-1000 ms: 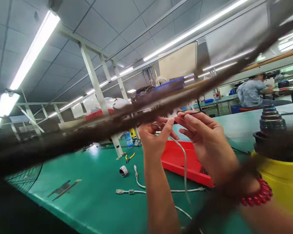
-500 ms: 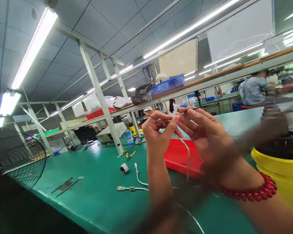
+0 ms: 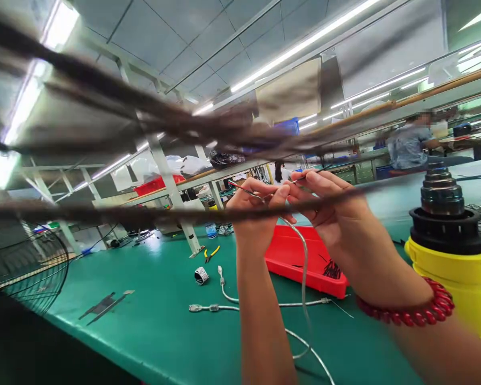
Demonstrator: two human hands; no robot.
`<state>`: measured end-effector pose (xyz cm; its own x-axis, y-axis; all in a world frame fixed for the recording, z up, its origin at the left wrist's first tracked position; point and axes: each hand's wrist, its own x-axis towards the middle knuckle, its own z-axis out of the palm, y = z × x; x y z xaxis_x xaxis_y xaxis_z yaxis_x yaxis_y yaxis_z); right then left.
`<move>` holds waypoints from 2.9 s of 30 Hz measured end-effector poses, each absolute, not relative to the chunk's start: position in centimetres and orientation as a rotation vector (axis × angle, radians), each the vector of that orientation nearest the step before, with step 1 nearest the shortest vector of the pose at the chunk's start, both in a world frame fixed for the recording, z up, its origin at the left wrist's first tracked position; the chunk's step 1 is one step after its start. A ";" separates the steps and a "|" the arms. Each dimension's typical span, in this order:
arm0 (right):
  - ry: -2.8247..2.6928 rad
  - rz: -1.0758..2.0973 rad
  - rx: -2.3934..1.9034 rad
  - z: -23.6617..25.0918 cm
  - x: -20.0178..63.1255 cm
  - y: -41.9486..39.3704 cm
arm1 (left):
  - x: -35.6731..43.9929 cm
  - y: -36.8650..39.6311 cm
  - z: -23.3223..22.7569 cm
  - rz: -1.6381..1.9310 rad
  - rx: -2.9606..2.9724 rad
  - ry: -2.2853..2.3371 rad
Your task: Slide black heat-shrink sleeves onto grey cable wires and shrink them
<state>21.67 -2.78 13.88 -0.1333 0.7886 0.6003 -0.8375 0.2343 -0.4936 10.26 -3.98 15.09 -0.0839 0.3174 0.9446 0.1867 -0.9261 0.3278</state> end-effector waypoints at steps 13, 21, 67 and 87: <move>-1.006 1.333 0.014 13.7 21.7 -2.5 | 10.1 -4.1 15.1 2.122 2.071 0.631; -1.012 1.336 0.021 13.4 21.7 -2.6 | 10.1 -4.1 15.0 2.110 2.073 0.577; -1.107 1.214 -0.066 13.2 21.6 -1.2 | 9.8 -3.4 14.7 1.890 2.174 0.814; -1.859 0.625 -0.057 12.4 25.3 2.3 | 9.7 -2.3 13.8 1.258 2.068 0.809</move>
